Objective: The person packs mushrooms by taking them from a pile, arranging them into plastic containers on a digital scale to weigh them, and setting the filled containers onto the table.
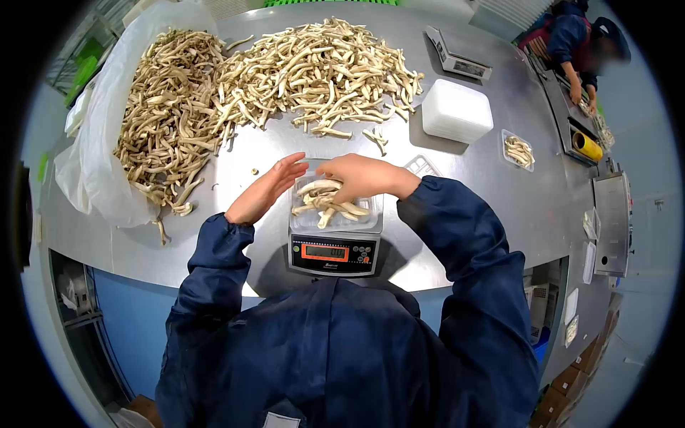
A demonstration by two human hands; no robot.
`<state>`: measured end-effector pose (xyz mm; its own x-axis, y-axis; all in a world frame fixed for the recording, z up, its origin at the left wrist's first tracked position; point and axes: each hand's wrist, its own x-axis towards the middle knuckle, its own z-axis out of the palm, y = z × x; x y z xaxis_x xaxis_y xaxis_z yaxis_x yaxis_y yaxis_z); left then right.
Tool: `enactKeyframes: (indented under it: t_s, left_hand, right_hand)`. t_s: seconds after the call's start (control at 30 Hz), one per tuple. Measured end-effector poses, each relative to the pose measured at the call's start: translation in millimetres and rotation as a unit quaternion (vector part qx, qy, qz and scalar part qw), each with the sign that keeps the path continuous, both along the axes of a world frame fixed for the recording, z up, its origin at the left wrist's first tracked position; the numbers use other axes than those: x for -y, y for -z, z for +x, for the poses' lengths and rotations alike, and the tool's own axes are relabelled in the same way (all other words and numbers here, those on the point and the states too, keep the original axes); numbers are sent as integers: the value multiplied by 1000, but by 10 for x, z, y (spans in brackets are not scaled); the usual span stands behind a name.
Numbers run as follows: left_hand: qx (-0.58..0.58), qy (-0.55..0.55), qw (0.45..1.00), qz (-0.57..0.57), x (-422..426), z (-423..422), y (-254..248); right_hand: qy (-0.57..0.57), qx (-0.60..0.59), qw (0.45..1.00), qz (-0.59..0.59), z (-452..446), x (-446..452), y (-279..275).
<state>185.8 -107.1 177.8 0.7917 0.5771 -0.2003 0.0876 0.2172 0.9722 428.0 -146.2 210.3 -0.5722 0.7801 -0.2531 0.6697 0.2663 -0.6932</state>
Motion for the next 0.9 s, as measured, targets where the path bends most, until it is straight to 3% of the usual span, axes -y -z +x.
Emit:
enactKeyframes:
  t_s: [0.17, 0.3, 0.37, 0.47, 0.57, 0.6, 0.73, 0.9]
  left_hand:
    - [-24, -12, 996, 84, 24, -59, -35]
    - [-15, -58, 994, 97, 126, -198, -114]
    - [-7, -99, 991, 90, 203, -315, -69]
    - [13, -165, 985, 51, 402, -485, -53]
    - [13, -260, 965, 19, 637, -652, -43]
    - [7, -283, 959, 18, 705, -716, -35]
    - [-44, -327, 943, 30, 899, -966, -10]
    - [-78, -341, 935, 54, 932, -1089, 1]
  right_hand:
    - [130, -45, 990, -11, 298, 156, -167]
    - [265, -161, 951, -17, 859, 136, 43]
    - [362, -72, 929, -27, 1139, 29, 186]
    - [420, -79, 901, -79, 1356, -133, 582]
    - [388, 42, 919, 52, 1363, -327, 1087]
    - [351, 115, 918, 147, 1290, -402, 1161]
    - [319, 255, 907, 107, 1105, -645, 1288]
    - [304, 309, 897, 87, 968, -739, 1327]
